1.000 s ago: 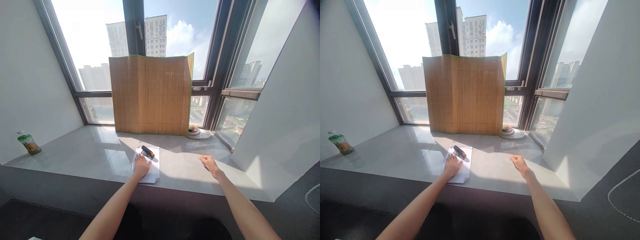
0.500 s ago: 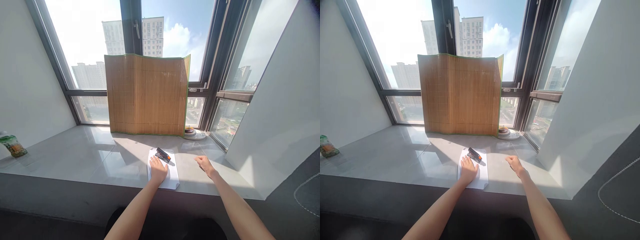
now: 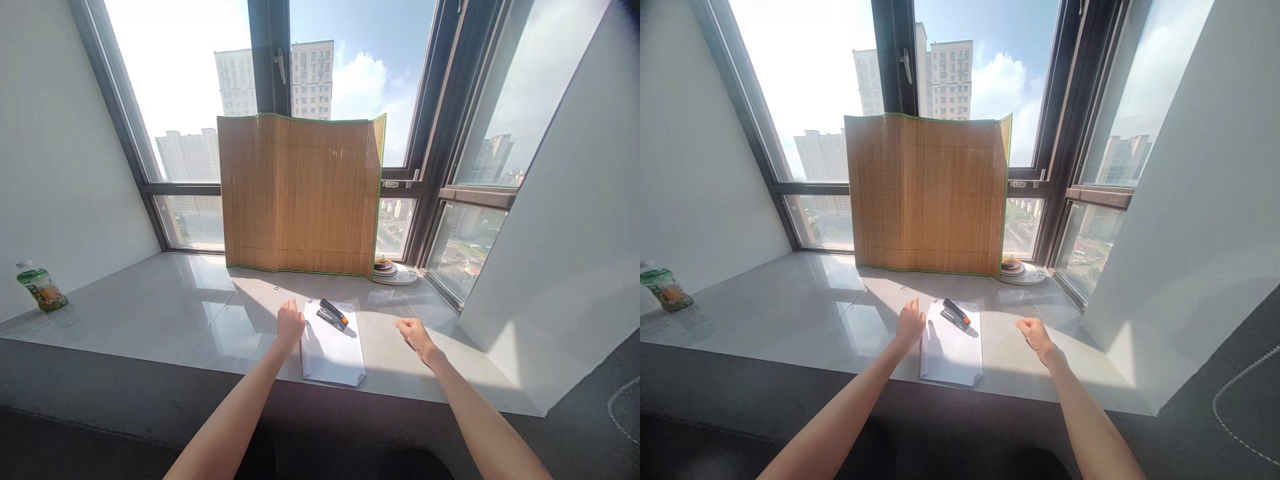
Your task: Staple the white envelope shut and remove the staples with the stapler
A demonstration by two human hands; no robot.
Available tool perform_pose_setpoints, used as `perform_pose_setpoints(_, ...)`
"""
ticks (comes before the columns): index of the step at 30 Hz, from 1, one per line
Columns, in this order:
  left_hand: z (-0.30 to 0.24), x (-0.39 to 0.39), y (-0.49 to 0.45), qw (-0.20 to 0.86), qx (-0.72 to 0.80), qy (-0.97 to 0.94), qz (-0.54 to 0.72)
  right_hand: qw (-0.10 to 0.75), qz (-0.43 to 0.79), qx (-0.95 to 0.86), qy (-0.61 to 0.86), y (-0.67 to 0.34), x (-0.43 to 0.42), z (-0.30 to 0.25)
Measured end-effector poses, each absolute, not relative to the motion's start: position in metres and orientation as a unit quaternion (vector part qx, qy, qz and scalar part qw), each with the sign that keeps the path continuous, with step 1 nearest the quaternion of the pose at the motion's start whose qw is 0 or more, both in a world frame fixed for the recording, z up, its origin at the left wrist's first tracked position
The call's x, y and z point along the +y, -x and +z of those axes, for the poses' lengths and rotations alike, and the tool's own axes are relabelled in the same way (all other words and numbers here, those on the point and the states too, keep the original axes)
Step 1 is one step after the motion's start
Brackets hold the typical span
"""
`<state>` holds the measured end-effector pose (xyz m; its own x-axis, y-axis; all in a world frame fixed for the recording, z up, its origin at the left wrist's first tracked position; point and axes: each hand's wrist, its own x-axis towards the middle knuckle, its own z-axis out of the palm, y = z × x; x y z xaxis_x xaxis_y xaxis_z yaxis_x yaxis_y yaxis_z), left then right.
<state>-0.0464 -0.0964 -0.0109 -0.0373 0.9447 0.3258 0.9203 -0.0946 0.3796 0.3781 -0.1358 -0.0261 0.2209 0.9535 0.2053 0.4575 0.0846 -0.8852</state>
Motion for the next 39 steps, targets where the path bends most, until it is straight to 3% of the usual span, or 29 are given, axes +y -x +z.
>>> perform_pose_setpoints(2, -0.012, -0.102, 0.087, 0.02, 0.731, -0.66, 0.173, 0.46, 0.298, -0.567, 0.615, -0.379, -0.135, -0.026)
perform_pose_setpoints(9, -0.021, -0.12, 0.125, 0.025, 0.752, -0.654, 0.082, 0.442, 0.311, -0.567, 0.622, -0.376, -0.131, -0.029)
perform_pose_setpoints(19, -0.017, -0.118, 0.119, 0.009, 0.758, -0.647, 0.08, 0.337, 0.173, -0.616, 0.691, -0.328, -0.131, -0.016)
perform_pose_setpoints(24, -0.017, -0.117, 0.119, 0.003, 0.759, -0.643, 0.103, 0.373, 0.191, -0.689, 0.591, -0.262, -0.12, -0.006)
perform_pose_setpoints(27, -0.014, -0.123, 0.121, -0.009, 0.676, -0.719, 0.163, 0.392, 0.219, -0.698, 0.558, -0.226, -0.113, -0.006)
perform_pose_setpoints(31, -0.01, -0.131, 0.124, 0.039, 0.413, -0.897, 0.153, 0.381, 0.244, -0.696, 0.557, -0.203, -0.108, -0.013)
perform_pose_setpoints(35, -0.009, -0.132, 0.125, 0.058, 0.392, -0.906, 0.146, 0.393, 0.245, -0.684, 0.564, -0.206, -0.111, -0.015)
perform_pose_setpoints(39, -0.009, -0.131, 0.125, 0.06, 0.393, -0.905, 0.152, 0.406, 0.321, -0.684, 0.514, -0.214, -0.116, -0.01)
